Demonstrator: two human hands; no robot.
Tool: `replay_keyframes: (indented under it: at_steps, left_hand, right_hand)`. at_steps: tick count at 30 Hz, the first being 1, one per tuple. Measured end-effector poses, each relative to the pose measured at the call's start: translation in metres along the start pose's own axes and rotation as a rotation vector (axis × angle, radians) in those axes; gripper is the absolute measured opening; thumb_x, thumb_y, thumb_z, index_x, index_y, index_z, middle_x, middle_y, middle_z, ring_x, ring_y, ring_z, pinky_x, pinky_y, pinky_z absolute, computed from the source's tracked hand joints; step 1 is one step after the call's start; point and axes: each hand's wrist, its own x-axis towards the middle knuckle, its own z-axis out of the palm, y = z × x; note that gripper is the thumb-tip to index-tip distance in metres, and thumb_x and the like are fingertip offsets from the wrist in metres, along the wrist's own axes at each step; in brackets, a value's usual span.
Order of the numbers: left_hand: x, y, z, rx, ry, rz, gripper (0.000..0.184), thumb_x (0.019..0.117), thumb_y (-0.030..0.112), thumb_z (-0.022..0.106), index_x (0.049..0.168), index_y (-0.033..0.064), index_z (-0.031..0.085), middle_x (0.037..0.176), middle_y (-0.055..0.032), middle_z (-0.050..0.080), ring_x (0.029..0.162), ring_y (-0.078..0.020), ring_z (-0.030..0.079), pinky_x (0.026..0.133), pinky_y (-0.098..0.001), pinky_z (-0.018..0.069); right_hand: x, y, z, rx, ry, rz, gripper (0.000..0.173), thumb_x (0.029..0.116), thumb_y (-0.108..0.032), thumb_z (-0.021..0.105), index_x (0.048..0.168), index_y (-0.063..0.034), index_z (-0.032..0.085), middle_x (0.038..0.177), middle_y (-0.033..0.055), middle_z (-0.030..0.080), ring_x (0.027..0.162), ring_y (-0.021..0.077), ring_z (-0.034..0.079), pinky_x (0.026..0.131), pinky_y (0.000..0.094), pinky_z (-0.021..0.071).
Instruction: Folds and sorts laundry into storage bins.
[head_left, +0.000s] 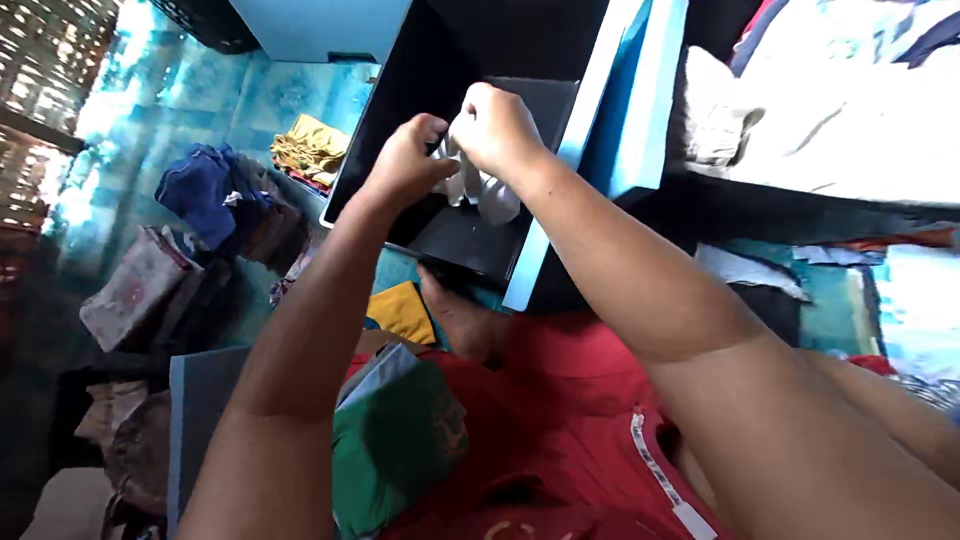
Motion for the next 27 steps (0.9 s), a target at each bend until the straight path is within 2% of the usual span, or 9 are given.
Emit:
replay_keyframes:
  at_steps: [2, 4, 9, 12, 15, 17, 20, 22, 27]
  left_hand:
    - [0.016, 0.004, 0.017, 0.067, 0.07, 0.11, 0.03, 0.0933, 0.01, 0.066, 0.121, -0.0009, 0.063, 0.112, -0.0188, 0.07, 0.105, -0.0299, 0.069, 0.095, -0.0494, 0.0538]
    - [0.028, 0.006, 0.024, 0.124, 0.173, 0.137, 0.022, 0.0954, 0.005, 0.058, 0.115, -0.0022, 0.065, 0.111, -0.0189, 0.07, 0.107, -0.0301, 0.068, 0.096, -0.0481, 0.0529]
    - [0.029, -0.016, 0.01, 0.279, 0.212, -0.038, 0.034, 0.0911, -0.004, 0.055, 0.123, -0.0004, 0.063, 0.132, -0.0242, 0.059, 0.124, -0.0386, 0.059, 0.102, -0.0543, 0.0489]
    - [0.009, -0.035, -0.017, 0.201, 0.158, -0.168, 0.039, 0.0936, 0.006, 0.063, 0.131, -0.0022, 0.059, 0.131, -0.0257, 0.059, 0.119, -0.0401, 0.06, 0.099, -0.0589, 0.0489]
    - [-0.021, -0.029, -0.044, -0.097, 0.112, -0.129, 0.036, 0.0895, -0.002, 0.066, 0.124, 0.0003, 0.056, 0.108, -0.0127, 0.065, 0.075, -0.0169, 0.066, 0.066, -0.035, 0.058]
    - [-0.051, -0.019, -0.063, -0.362, 0.072, 0.005, 0.031, 0.0873, -0.011, 0.06, 0.113, 0.0049, 0.053, 0.106, -0.005, 0.066, 0.066, -0.0089, 0.064, 0.055, -0.0257, 0.0563]
    - [-0.101, -0.009, -0.097, -0.451, 0.018, 0.182, 0.02, 0.0944, -0.008, 0.056, 0.105, 0.0081, 0.061, 0.102, 0.0021, 0.073, 0.074, -0.0063, 0.07, 0.063, -0.0244, 0.0604]
    - [-0.14, -0.005, -0.121, -0.26, 0.068, 0.181, 0.015, 0.0971, -0.003, 0.056, 0.098, 0.0072, 0.068, 0.093, 0.0048, 0.072, 0.077, -0.0035, 0.069, 0.071, -0.0244, 0.0612]
    - [-0.274, -0.002, -0.155, 0.147, 0.062, -0.038, 0.016, 0.0992, 0.01, 0.057, 0.098, 0.0051, 0.072, 0.092, -0.0005, 0.07, 0.078, -0.0004, 0.065, 0.076, -0.0248, 0.0577]
  right_hand:
    - [-0.006, -0.004, 0.006, -0.093, -0.007, -0.057, 0.023, 0.1032, -0.021, 0.049, 0.105, -0.0039, 0.064, 0.1, 0.0183, 0.069, 0.099, 0.0365, 0.068, 0.079, 0.0595, 0.0516]
    - [-0.009, 0.0, 0.007, -0.094, 0.063, -0.099, 0.024, 0.1045, -0.021, 0.048, 0.106, -0.0032, 0.064, 0.099, 0.0179, 0.069, 0.097, 0.0359, 0.069, 0.078, 0.0576, 0.0516]
    - [0.003, 0.036, -0.025, 0.033, 0.335, -0.033, 0.032, 0.1046, -0.017, 0.046, 0.128, -0.0026, 0.062, 0.115, 0.0179, 0.071, 0.11, 0.0304, 0.069, 0.096, 0.0503, 0.0525]
    - [0.004, 0.051, -0.055, -0.038, 0.379, 0.046, 0.031, 0.1022, -0.01, 0.044, 0.124, 0.0006, 0.063, 0.118, 0.0208, 0.069, 0.115, 0.0324, 0.066, 0.098, 0.0505, 0.0495]
    - [-0.006, 0.05, -0.062, -0.129, 0.273, 0.086, 0.029, 0.1031, -0.009, 0.043, 0.122, 0.0011, 0.062, 0.12, 0.027, 0.067, 0.118, 0.0424, 0.064, 0.097, 0.0618, 0.0478]
    - [-0.011, 0.045, -0.061, -0.123, 0.245, 0.058, 0.029, 0.101, -0.009, 0.047, 0.123, -0.0012, 0.065, 0.123, 0.0257, 0.066, 0.12, 0.0425, 0.062, 0.098, 0.0627, 0.0471]
    - [-0.02, 0.032, -0.069, 0.085, 0.142, -0.096, 0.032, 0.0898, 0.0, 0.062, 0.121, -0.0024, 0.066, 0.117, 0.019, 0.067, 0.108, 0.0322, 0.065, 0.093, 0.0545, 0.0511]
    - [-0.033, 0.019, -0.072, 0.325, -0.047, -0.275, 0.025, 0.0843, 0.004, 0.066, 0.107, -0.0061, 0.066, 0.096, 0.0035, 0.067, 0.084, 0.0105, 0.064, 0.077, 0.0318, 0.0557]
    - [-0.108, -0.049, -0.055, 0.395, -0.586, -0.618, 0.019, 0.0904, 0.0, 0.061, 0.104, -0.0108, 0.069, 0.084, -0.0104, 0.069, 0.073, -0.0049, 0.063, 0.071, 0.0166, 0.0563]
